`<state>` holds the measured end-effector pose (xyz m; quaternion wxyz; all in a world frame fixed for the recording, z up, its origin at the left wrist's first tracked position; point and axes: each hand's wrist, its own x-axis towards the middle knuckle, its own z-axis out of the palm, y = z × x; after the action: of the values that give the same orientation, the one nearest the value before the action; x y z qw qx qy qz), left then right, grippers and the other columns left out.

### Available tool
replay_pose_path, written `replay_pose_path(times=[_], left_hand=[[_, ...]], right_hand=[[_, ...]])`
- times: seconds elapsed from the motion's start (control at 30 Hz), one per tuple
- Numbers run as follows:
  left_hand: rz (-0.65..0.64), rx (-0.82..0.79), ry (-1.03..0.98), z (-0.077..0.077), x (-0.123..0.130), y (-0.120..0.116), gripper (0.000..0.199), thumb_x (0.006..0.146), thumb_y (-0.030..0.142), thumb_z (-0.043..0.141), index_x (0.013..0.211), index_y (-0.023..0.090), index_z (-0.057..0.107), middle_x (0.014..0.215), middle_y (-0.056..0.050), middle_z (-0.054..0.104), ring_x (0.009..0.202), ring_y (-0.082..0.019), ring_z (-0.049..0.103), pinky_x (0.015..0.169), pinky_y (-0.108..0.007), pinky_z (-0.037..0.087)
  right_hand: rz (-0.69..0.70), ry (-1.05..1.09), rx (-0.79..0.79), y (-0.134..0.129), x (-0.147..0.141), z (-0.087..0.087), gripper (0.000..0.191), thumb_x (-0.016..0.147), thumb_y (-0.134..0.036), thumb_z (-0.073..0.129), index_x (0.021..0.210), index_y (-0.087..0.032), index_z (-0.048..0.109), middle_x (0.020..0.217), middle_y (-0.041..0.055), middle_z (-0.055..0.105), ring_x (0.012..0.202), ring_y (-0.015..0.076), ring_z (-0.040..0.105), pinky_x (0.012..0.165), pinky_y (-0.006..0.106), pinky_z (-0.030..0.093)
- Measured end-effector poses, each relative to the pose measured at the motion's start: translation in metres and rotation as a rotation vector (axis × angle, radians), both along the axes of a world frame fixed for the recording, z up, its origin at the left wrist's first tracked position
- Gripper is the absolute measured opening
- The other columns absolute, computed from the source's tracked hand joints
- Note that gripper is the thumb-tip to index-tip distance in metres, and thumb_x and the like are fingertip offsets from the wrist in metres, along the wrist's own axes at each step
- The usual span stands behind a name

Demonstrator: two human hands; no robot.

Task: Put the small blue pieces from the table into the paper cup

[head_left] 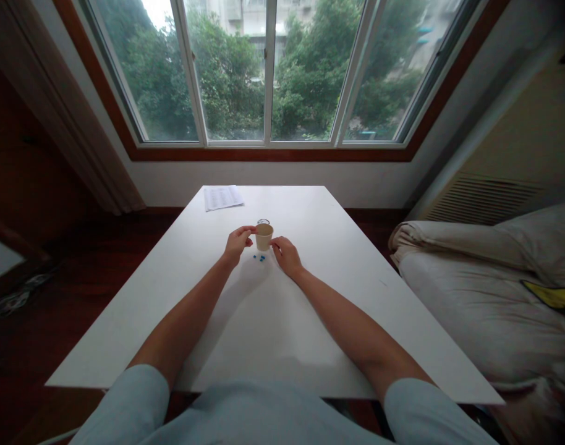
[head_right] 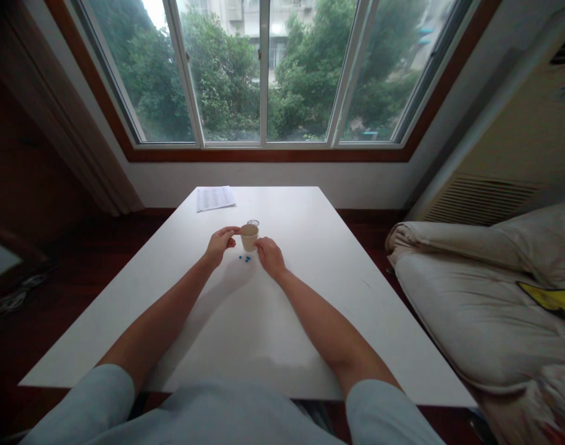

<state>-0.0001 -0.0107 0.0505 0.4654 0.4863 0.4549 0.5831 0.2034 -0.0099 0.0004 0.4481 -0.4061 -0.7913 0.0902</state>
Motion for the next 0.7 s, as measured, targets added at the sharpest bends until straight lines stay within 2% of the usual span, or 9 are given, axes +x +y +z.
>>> replay_pose_path(times=[0.07, 0.17, 0.23, 0.33, 0.47, 0.57, 0.7], left_hand=[[0.042, 0.062, 0.139, -0.006, -0.005, 0.002, 0.022, 0.082, 0.029, 0.061, 0.093, 0.016, 0.074, 0.087, -0.005, 0.073, 0.056, -0.008, 0.053, 0.056, -0.023, 0.045], [0.042, 0.146, 0.479, -0.014, -0.014, 0.001, 0.021, 0.085, 0.029, 0.057, 0.091, 0.018, 0.075, 0.079, -0.003, 0.071, 0.064, -0.012, 0.059, 0.063, -0.024, 0.047], [-0.003, 0.204, 0.745, -0.019, -0.020, -0.002, 0.021, 0.086, 0.030, 0.057, 0.092, 0.020, 0.075, 0.084, -0.003, 0.072, 0.071, -0.014, 0.061, 0.068, -0.026, 0.048], [-0.147, 0.265, 1.050, -0.024, -0.025, -0.005, 0.018, 0.085, 0.028, 0.058, 0.088, 0.021, 0.075, 0.088, -0.003, 0.072, 0.074, -0.015, 0.061, 0.070, -0.026, 0.046], [-0.293, 0.280, 1.162, -0.029, -0.029, -0.005, 0.015, 0.082, 0.025, 0.061, 0.088, 0.022, 0.074, 0.090, -0.002, 0.071, 0.072, -0.014, 0.061, 0.069, -0.024, 0.046], [-0.320, 0.281, 1.180, -0.032, -0.031, -0.004, 0.016, 0.079, 0.025, 0.064, 0.091, 0.022, 0.074, 0.090, -0.002, 0.070, 0.073, -0.014, 0.061, 0.069, -0.025, 0.046], [-0.303, 0.285, 1.198, -0.035, -0.031, -0.003, 0.016, 0.077, 0.021, 0.065, 0.091, 0.022, 0.074, 0.089, -0.002, 0.069, 0.073, -0.014, 0.060, 0.069, -0.025, 0.046]], right_hand=[[-0.012, 0.011, 0.017, 0.000, 0.002, 0.000, 0.026, 0.091, -0.011, 0.046, 0.097, -0.021, 0.069, 0.096, 0.0073, 0.067, 0.095, 0.0225, 0.059, 0.089, 0.036, 0.049], [-0.030, 0.030, 0.040, 0.001, 0.003, -0.001, 0.025, 0.089, -0.010, 0.047, 0.092, -0.021, 0.069, 0.092, 0.0066, 0.066, 0.093, 0.0224, 0.059, 0.087, 0.036, 0.050], [-0.047, 0.056, 0.058, 0.002, 0.004, -0.001, 0.025, 0.089, -0.011, 0.046, 0.093, -0.021, 0.069, 0.093, 0.0068, 0.067, 0.094, 0.0228, 0.060, 0.088, 0.037, 0.051], [-0.072, 0.098, 0.110, 0.002, 0.004, 0.000, 0.028, 0.094, -0.015, 0.045, 0.107, -0.021, 0.069, 0.106, 0.0084, 0.069, 0.104, 0.0242, 0.061, 0.095, 0.041, 0.052], [-0.057, 0.077, 0.177, -0.001, 0.002, 0.006, 0.037, 0.100, -0.024, 0.045, 0.133, -0.023, 0.061, 0.132, 0.0096, 0.063, 0.126, 0.0258, 0.055, 0.111, 0.047, 0.046], [-0.011, 0.015, 0.198, -0.002, -0.001, 0.009, 0.043, 0.101, -0.029, 0.046, 0.143, -0.024, 0.053, 0.145, 0.0090, 0.056, 0.138, 0.0264, 0.047, 0.118, 0.051, 0.039], [0.052, -0.077, 0.201, 0.001, -0.006, 0.007, 0.046, 0.101, -0.031, 0.049, 0.146, -0.023, 0.050, 0.152, 0.0090, 0.050, 0.146, 0.0274, 0.039, 0.120, 0.052, 0.036]])
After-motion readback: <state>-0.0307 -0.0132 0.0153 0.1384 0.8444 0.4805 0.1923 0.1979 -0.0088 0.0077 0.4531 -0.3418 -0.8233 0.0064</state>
